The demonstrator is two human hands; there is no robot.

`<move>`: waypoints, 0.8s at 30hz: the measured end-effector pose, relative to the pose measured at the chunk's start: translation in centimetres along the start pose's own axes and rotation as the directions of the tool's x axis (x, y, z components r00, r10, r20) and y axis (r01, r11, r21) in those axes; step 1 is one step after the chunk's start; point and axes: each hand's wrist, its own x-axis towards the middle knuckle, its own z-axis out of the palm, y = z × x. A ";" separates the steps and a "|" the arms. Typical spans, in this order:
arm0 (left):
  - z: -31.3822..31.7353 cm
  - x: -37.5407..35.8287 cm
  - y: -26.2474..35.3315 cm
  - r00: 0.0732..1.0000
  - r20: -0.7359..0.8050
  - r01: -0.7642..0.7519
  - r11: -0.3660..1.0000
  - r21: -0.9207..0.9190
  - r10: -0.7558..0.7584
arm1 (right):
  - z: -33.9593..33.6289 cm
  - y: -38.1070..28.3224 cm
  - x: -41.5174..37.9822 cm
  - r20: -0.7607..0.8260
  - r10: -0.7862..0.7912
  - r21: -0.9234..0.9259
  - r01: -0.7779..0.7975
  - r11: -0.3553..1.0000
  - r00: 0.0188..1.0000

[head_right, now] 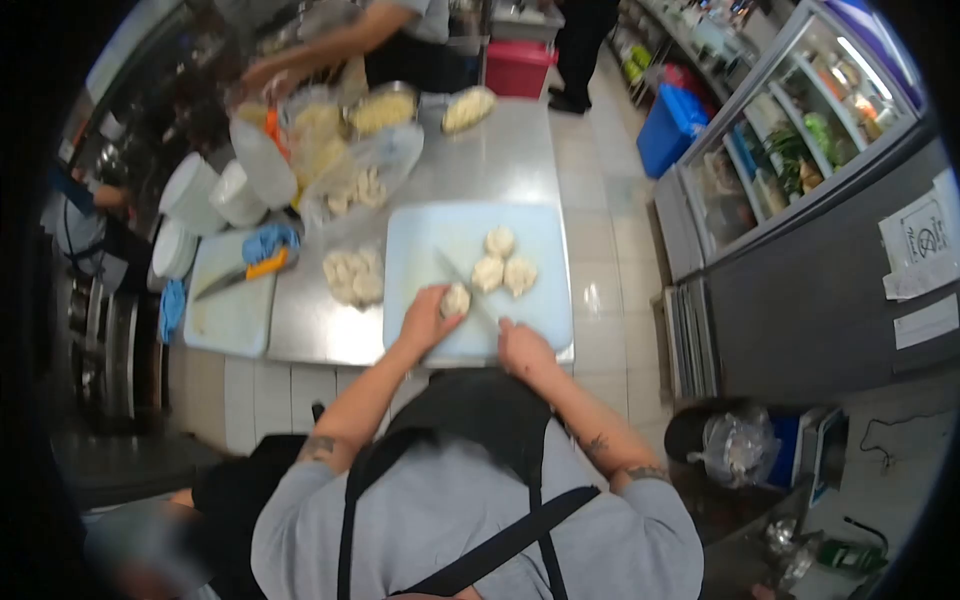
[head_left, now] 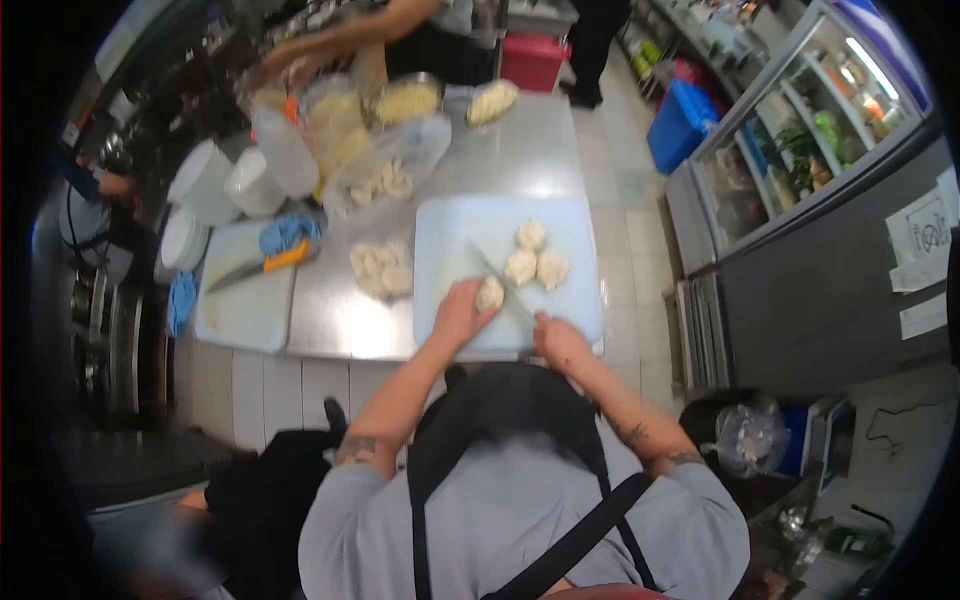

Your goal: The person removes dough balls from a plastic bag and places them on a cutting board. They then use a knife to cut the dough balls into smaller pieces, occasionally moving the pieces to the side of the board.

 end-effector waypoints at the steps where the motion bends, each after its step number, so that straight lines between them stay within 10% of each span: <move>1: 0.8 -0.2 -0.9 1.000 -0.020 0.005 1.000 0.007 -0.004 | 1.8 1.8 1.0 0.040 -0.013 -0.020 0.014 1.000 0.999; 8: 0.0 0.0 0.0 0.955 -0.239 -0.207 0.972 -0.114 0.176 | -0.3 -0.8 -0.2 -0.040 -0.017 0.027 0.018 0.999 0.999; 24: 1.6 0.7 0.5 0.953 -0.258 -0.127 0.981 0.145 0.161 | -6.6 -3.3 -7.7 0.135 -0.032 -0.225 0.062 0.972 0.990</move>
